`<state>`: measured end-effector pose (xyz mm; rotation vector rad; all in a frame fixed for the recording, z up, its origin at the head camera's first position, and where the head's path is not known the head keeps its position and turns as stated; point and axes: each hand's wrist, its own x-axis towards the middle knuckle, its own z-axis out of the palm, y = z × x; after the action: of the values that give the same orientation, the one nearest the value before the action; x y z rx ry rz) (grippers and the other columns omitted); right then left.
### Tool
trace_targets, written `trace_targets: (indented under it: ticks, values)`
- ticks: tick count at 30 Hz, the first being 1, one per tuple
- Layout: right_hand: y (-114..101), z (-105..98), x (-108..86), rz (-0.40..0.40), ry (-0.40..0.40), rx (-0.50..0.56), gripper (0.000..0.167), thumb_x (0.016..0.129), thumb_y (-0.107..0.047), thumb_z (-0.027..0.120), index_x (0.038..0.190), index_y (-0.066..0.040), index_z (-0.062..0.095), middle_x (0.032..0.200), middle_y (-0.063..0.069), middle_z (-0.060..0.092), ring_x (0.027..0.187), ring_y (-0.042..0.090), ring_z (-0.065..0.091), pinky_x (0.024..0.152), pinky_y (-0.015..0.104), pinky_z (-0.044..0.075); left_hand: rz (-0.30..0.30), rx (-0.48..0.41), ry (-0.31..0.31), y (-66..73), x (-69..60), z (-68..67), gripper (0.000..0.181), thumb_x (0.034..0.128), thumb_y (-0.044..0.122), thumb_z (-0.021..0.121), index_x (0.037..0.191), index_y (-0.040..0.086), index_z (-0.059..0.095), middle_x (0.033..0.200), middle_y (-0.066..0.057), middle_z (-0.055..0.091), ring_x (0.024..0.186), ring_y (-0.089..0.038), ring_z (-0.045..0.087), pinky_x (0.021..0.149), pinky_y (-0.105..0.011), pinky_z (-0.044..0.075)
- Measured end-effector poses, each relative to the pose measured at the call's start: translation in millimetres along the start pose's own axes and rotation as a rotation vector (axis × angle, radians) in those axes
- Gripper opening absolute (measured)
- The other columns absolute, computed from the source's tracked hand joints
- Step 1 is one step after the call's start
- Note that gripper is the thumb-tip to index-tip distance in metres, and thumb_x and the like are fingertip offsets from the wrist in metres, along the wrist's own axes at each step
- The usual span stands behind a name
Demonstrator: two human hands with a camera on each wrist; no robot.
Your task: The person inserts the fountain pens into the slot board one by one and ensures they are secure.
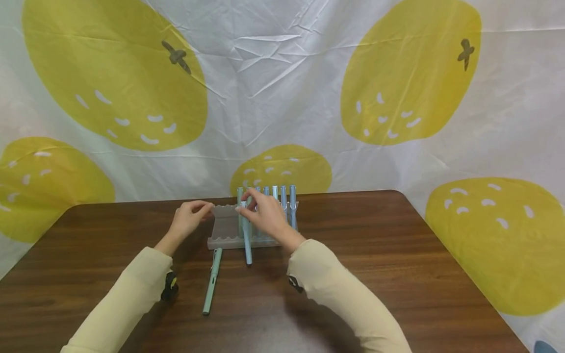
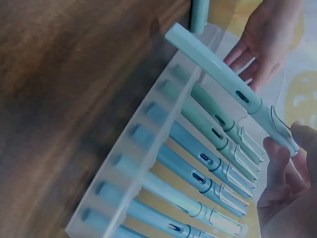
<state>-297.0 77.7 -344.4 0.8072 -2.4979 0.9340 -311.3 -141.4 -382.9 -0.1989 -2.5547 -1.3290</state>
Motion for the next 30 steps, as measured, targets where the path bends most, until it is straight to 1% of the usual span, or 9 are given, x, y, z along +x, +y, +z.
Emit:
trace_targets:
  ticks: [4, 9, 14, 18, 23, 26, 30]
  values:
    - [-1.8, -2.4, 6.3, -0.008, 0.042, -0.013, 0.021, 0.083, -0.028, 0.063, 0.097, -0.014, 0.058, 0.074, -0.004, 0.062, 0.046, 0.006, 0.046, 0.040, 0.025, 0.035, 0.000, 0.000, 0.000, -0.1, 0.8, 0.1, 0.032, 0.0885, 0.028, 0.054, 0.102, 0.000, 0.064, 0.087, -0.015, 0.065, 0.080, -0.025, 0.059, 0.069, -0.038, 0.047]
    - [-7.1, -4.7, 13.0, -0.001, 0.091, -0.032, 0.022, 0.083, -0.030, 0.061, 0.098, -0.014, 0.057, 0.073, -0.004, 0.062, 0.045, 0.006, 0.047, 0.041, 0.025, 0.036, 0.002, 0.004, 0.005, 0.4, 1.5, 0.1, 0.031, 0.0885, 0.027, 0.054, 0.101, 0.000, 0.065, 0.086, -0.014, 0.065, 0.078, -0.025, 0.059, 0.069, -0.038, 0.046]
    - [-10.1, -3.1, 18.0, -0.006, 0.162, -0.044, 0.025, 0.083, -0.030, 0.062, 0.100, -0.013, 0.058, 0.073, -0.004, 0.062, 0.044, 0.006, 0.046, 0.038, 0.025, 0.035, -0.001, 0.003, 0.008, 0.9, 1.4, 0.0, 0.031, 0.0882, 0.027, 0.055, 0.101, 0.001, 0.065, 0.086, -0.014, 0.065, 0.078, -0.025, 0.059, 0.069, -0.038, 0.047]
    - [-9.5, 0.5, 20.9, -0.030, 0.234, -0.075, 0.024, 0.083, -0.031, 0.062, 0.099, -0.014, 0.058, 0.073, -0.005, 0.063, 0.046, 0.004, 0.048, 0.037, 0.023, 0.034, 0.002, 0.003, 0.008, 1.1, 1.3, -0.1, 0.031, 0.0882, 0.026, 0.055, 0.101, 0.000, 0.065, 0.086, -0.015, 0.065, 0.078, -0.025, 0.059, 0.069, -0.038, 0.047]
    - [-9.7, 6.6, 22.4, -0.078, 0.322, -0.073, 0.024, 0.083, -0.031, 0.062, 0.098, -0.013, 0.057, 0.074, -0.003, 0.064, 0.048, 0.003, 0.051, 0.037, 0.021, 0.034, -0.002, 0.006, 0.008, 1.0, 1.5, 0.0, 0.031, 0.0884, 0.026, 0.055, 0.101, 0.000, 0.065, 0.086, -0.015, 0.065, 0.077, -0.025, 0.059, 0.068, -0.038, 0.047]
    - [-9.6, 12.0, 21.7, -0.105, 0.358, -0.067, 0.023, 0.083, -0.029, 0.062, 0.098, -0.012, 0.056, 0.074, -0.002, 0.064, 0.046, 0.004, 0.049, 0.035, 0.020, 0.032, -0.002, 0.008, 0.007, 0.4, 1.3, 0.3, 0.030, 0.0885, 0.025, 0.054, 0.101, 0.000, 0.064, 0.086, -0.016, 0.064, 0.077, -0.025, 0.059, 0.068, -0.038, 0.047]
    - [-8.9, 19.6, 19.7, -0.144, 0.381, -0.079, 0.023, 0.083, -0.027, 0.062, 0.098, -0.011, 0.055, 0.074, -0.002, 0.064, 0.043, 0.002, 0.045, 0.033, 0.017, 0.029, -0.005, 0.017, 0.009, -0.2, 1.0, 0.5, 0.030, 0.0885, 0.026, 0.054, 0.101, 0.000, 0.064, 0.085, -0.015, 0.065, 0.076, -0.024, 0.059, 0.067, -0.037, 0.047]
